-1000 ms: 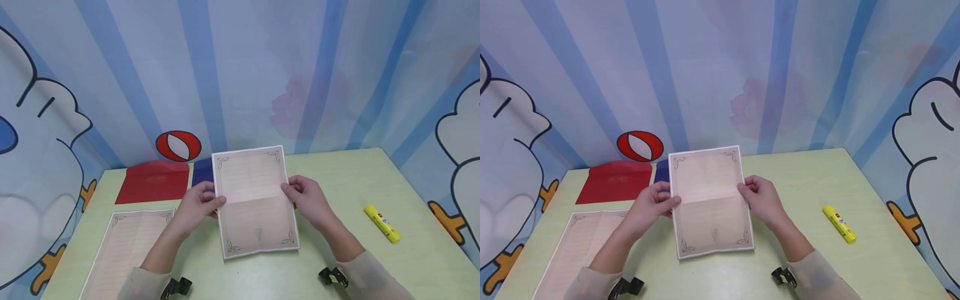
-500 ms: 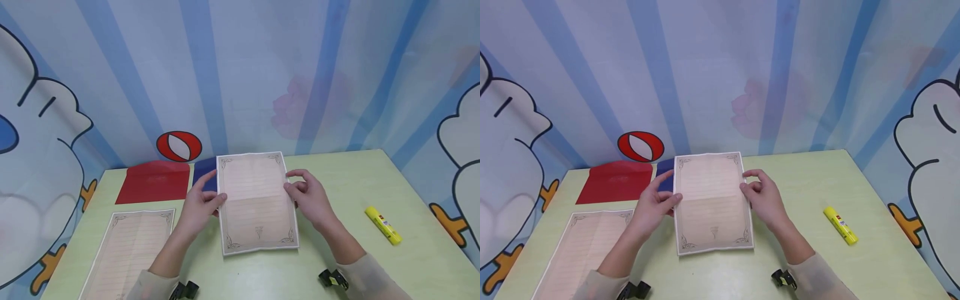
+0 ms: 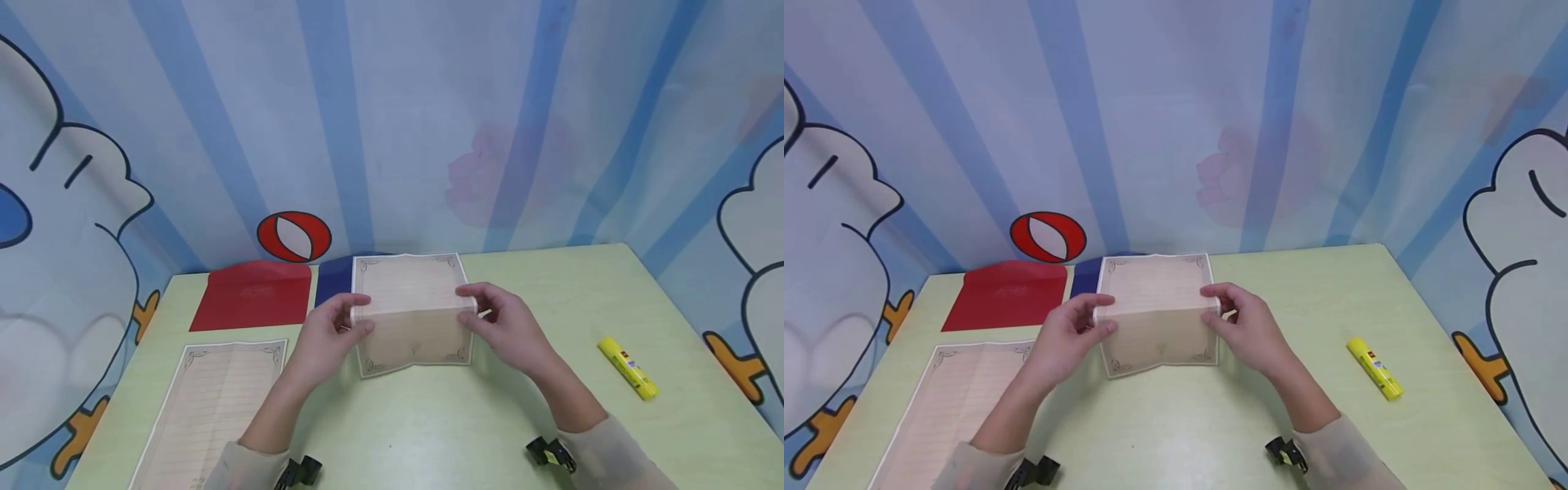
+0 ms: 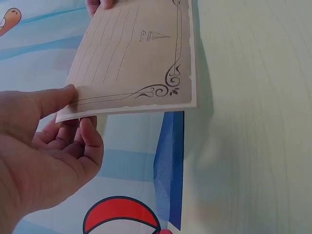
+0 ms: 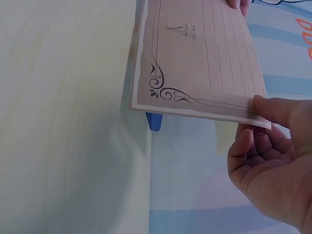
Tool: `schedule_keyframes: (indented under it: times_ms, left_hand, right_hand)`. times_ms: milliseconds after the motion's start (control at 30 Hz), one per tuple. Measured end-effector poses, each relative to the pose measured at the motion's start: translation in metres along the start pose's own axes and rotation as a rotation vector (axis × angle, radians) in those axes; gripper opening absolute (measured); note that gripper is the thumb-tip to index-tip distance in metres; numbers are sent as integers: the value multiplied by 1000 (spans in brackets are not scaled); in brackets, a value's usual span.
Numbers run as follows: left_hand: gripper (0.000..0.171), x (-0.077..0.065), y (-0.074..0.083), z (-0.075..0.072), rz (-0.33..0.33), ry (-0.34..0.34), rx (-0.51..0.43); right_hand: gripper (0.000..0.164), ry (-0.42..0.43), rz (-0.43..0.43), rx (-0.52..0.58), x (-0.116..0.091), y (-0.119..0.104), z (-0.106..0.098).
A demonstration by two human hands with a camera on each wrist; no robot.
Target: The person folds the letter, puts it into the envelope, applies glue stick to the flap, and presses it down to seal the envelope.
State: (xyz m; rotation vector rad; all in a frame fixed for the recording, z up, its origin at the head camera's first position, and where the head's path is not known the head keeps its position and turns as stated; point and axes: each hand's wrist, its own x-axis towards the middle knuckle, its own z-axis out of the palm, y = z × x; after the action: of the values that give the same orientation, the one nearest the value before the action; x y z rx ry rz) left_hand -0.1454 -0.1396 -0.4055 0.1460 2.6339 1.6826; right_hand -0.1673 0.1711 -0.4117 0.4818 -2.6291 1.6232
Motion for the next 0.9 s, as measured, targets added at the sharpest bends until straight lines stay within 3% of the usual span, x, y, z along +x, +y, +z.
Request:
schedule_keyframes:
  times_ms: [300, 533, 733, 900]
  left_hand:
    - [24, -3, 1, 1, 92, 35, 166]
    - [12, -4, 1, -1, 151, 68, 188]
    - [6, -4, 0, -4, 124, 36, 154]
    - [7, -5, 0, -5, 43, -72, 77]
  right_hand:
    - [20, 64, -49, -111, -3, -2, -1]
    - [12, 98, -72, -158, -3, -4, -1]
    - [11, 114, -60, -137, -1, -4, -1]
    - [16, 62, 9, 7, -2, -6, 1]
